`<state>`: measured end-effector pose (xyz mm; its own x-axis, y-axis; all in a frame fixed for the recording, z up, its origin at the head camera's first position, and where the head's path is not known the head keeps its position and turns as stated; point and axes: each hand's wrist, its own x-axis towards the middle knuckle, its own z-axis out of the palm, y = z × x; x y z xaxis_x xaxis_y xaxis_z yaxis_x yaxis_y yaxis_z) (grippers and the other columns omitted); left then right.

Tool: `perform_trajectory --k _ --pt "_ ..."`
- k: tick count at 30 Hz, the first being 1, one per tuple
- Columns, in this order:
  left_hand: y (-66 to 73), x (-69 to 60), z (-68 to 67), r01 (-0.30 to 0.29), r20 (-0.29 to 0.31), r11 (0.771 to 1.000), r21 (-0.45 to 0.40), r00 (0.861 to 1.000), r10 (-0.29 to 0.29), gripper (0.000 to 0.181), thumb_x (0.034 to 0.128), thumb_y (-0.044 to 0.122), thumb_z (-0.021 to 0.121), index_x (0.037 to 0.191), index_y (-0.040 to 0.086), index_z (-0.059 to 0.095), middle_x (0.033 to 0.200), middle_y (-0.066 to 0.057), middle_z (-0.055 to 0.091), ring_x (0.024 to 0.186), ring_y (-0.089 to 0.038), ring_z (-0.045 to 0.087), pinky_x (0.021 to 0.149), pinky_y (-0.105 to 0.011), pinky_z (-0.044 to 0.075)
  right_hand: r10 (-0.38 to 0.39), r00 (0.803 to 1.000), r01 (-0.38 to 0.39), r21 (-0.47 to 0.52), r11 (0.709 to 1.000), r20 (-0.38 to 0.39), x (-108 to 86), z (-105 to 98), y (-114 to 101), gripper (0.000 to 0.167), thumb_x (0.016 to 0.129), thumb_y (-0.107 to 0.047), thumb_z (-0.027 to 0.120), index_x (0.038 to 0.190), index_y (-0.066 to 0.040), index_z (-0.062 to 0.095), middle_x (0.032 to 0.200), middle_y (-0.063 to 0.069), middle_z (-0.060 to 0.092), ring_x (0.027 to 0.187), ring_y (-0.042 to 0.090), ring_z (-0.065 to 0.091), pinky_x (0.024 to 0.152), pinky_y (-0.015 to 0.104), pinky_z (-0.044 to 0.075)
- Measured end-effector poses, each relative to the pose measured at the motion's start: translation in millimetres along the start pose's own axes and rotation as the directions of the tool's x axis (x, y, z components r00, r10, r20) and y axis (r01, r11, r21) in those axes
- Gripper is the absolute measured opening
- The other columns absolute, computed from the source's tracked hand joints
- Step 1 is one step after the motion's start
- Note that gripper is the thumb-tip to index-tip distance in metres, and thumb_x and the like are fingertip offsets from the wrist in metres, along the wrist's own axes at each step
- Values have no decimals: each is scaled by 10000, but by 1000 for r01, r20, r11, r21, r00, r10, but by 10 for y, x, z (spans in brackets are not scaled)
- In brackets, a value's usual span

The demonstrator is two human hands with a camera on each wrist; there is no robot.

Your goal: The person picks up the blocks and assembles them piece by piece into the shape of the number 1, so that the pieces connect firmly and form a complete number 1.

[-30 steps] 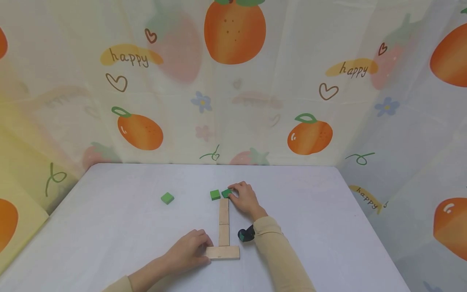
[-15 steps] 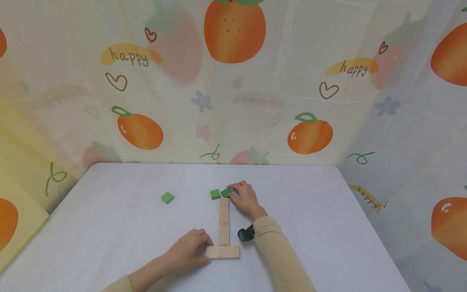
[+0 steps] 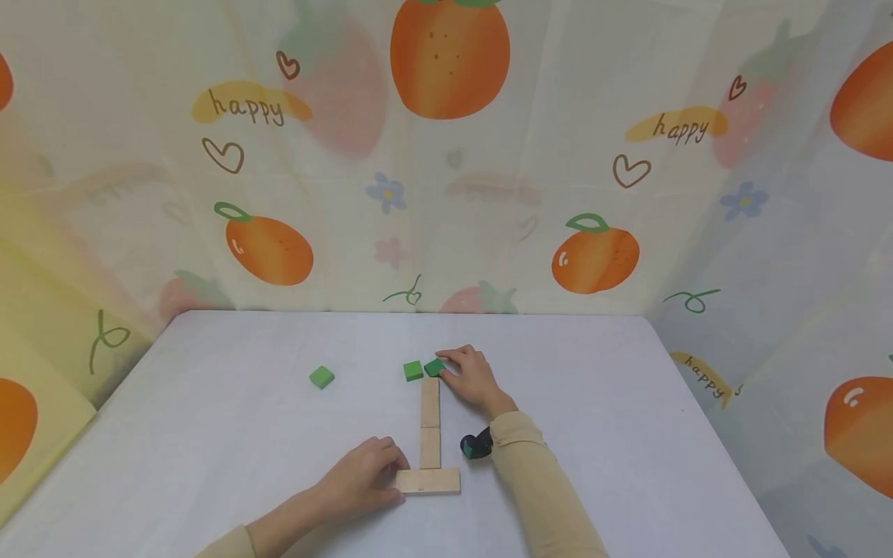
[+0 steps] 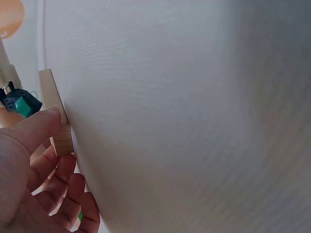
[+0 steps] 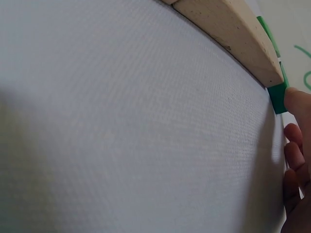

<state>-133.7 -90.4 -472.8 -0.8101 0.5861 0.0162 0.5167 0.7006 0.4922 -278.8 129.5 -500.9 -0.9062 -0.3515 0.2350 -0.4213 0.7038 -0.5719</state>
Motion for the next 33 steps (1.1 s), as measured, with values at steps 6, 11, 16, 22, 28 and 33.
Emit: perform_trajectory --k 6,11,16,22,28,33 --pt "15 6 -8 13 12 1000 0 1000 -13 283 706 293 774 932 177 648 821 135 521 756 -10 408 686 -187 421 -11 1000 10 16 1000 7 -12 -17 18 317 861 -169 630 1173 -114 627 1049 123 571 963 262 507 835 420 401" --pt "15 6 -11 1 15 1000 -8 1000 -1 291 704 286 777 936 168 647 826 123 525 765 -15 415 691 -194 424 -24 1000 24 25 999 1 -21 -28 10 298 864 -153 626 1156 -98 636 1030 135 569 936 266 511 808 414 406" --pt "10 7 -33 13 40 1000 -24 999 -12 319 704 302 776 964 174 642 838 133 520 784 -12 431 721 -206 436 -17 1000 17 26 1000 0 -21 -20 16 292 863 -155 626 1149 -102 641 1038 135 568 936 263 508 807 410 402" --pt "-24 21 -46 20 52 998 -59 998 -17 343 718 315 760 1000 169 630 841 133 530 781 -9 462 720 -213 445 -13 1000 13 39 999 0 -23 2 30 284 859 -141 631 1141 -111 646 1041 125 565 948 262 505 815 416 400" --pt "-80 88 -112 23 9 995 -100 1000 -22 290 766 311 719 992 149 638 857 105 583 799 -33 530 703 -213 461 -13 1000 13 45 999 -4 -17 6 25 285 853 -140 640 1137 -117 648 1030 121 560 935 259 507 806 410 404" --pt "-117 185 -208 25 -59 997 -78 998 -30 257 787 276 710 985 126 643 869 60 608 812 -73 552 692 -226 463 -3 1000 3 45 999 -5 -2 15 31 285 853 -143 639 1137 -128 649 1024 118 554 926 260 505 806 414 402"
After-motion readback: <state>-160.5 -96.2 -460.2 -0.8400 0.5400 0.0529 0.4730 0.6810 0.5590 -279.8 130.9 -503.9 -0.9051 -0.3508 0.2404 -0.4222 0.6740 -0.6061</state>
